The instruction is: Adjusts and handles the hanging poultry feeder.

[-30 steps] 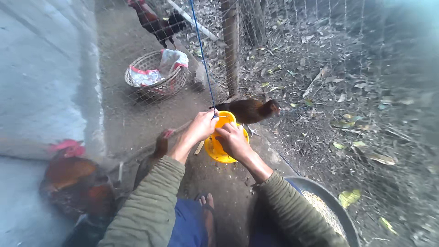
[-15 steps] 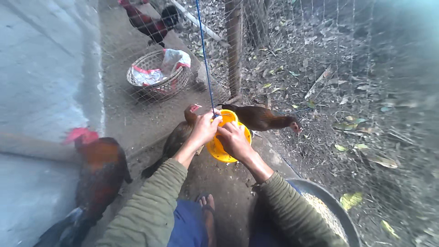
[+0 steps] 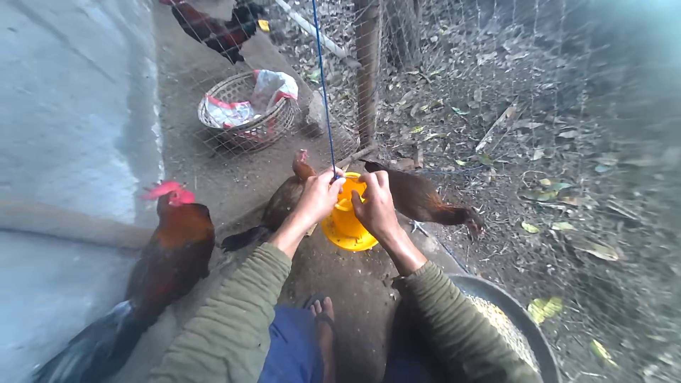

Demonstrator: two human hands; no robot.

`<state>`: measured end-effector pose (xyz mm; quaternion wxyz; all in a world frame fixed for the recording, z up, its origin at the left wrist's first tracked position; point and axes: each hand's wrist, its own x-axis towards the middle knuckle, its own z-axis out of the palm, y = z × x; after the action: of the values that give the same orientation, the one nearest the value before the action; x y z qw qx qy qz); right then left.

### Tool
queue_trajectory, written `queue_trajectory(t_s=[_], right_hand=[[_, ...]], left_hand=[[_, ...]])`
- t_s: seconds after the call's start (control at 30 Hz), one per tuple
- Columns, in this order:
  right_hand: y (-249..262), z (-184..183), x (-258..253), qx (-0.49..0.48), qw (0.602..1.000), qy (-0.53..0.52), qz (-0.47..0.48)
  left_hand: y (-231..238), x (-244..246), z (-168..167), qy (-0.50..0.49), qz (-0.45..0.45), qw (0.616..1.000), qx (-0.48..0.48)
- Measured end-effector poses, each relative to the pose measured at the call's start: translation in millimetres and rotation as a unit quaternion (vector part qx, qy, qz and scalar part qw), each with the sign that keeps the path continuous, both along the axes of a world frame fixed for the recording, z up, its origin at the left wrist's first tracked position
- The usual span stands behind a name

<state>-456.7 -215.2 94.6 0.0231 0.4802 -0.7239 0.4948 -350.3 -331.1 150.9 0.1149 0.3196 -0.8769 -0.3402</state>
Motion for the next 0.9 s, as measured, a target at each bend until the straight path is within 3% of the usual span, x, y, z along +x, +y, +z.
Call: queue_trajectory(t_s=[0.1,0.23,0.47,0.7,0.9], right_hand=[[-2,1,-2,0.05,0.998,-0.022,-0.019],[-4,0,-9,0.086,0.994,0.043,-0.049],[-1,-2,-26,0.144,0.988,-0.035,0.032],[3,3,-38,0.194,0.977,-0.061,0.057],[11,2,-47,0.19,0.978,-0.045,0.079]], left_hand=[[0,0,-4,0.009,-0.009,1.0,-0.002],[-1,-1,-7,0.01,-0.02,1.0,-0.013],[-7,0,-17,-0.009,-0.069,0.997,-0.036],[-1,-8,-23,-0.029,-0.002,0.999,-0.046],[-1,-5,-21,-0.023,-0.027,0.999,-0.026]])
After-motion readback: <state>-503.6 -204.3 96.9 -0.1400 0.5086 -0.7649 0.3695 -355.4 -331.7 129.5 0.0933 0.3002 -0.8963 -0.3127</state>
